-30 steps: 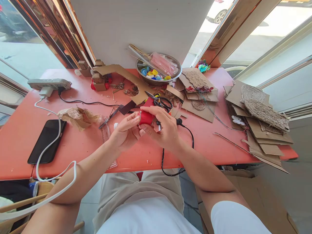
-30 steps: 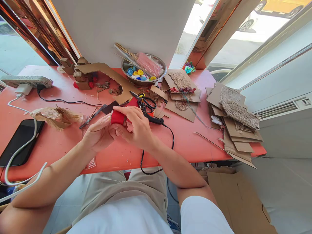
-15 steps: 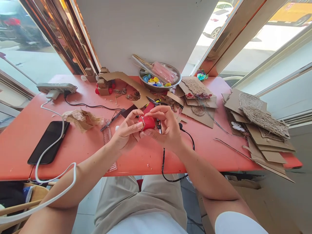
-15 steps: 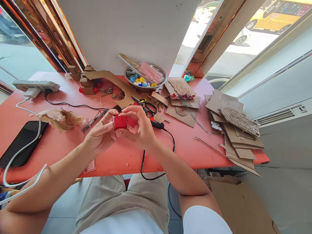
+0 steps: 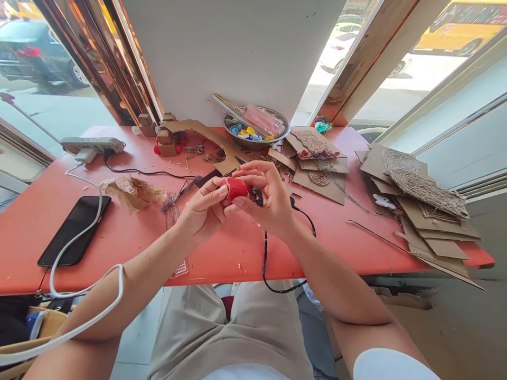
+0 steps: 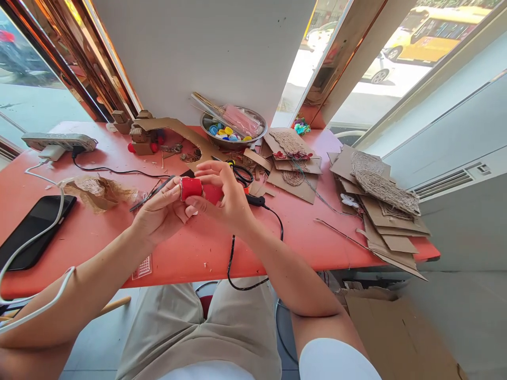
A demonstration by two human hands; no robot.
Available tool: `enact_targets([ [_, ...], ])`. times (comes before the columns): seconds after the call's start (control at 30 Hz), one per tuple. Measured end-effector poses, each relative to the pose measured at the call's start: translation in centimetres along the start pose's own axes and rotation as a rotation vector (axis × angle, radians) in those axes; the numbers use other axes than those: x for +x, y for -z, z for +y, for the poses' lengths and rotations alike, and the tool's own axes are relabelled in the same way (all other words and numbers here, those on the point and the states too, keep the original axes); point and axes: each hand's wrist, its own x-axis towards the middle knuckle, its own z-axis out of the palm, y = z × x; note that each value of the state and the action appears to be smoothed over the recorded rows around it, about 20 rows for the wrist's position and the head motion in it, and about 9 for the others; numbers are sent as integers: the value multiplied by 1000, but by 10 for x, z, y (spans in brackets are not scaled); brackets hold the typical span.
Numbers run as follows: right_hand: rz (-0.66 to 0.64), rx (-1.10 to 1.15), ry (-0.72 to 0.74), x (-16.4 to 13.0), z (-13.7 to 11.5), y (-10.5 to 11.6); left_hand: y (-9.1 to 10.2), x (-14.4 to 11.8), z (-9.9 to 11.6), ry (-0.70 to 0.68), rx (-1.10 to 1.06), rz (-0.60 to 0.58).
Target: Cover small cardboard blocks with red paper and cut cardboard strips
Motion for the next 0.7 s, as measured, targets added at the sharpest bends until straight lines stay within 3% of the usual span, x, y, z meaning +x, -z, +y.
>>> enact_targets([
  [0.17, -7, -329, -90, 14, 6, 52, 5, 6, 9, -104, 28, 87],
  [0.3, -310, -601, -295, 14, 18, 86, 12, 13, 15, -180, 17, 151],
  [0.37, -407, -766, -329, 10, 24, 87, 13, 16, 17, -203, 7, 182],
  [0.5, -390, -984, -273, 2, 35, 67, 15, 18, 16, -231, 2, 202],
  [0.6, -370, -1034, -283, -1, 41, 56, 17, 19, 15, -239, -5, 207],
  [0.7, -347, -988, -257, 1, 41, 63, 18, 20, 14, -238, -12, 212],
])
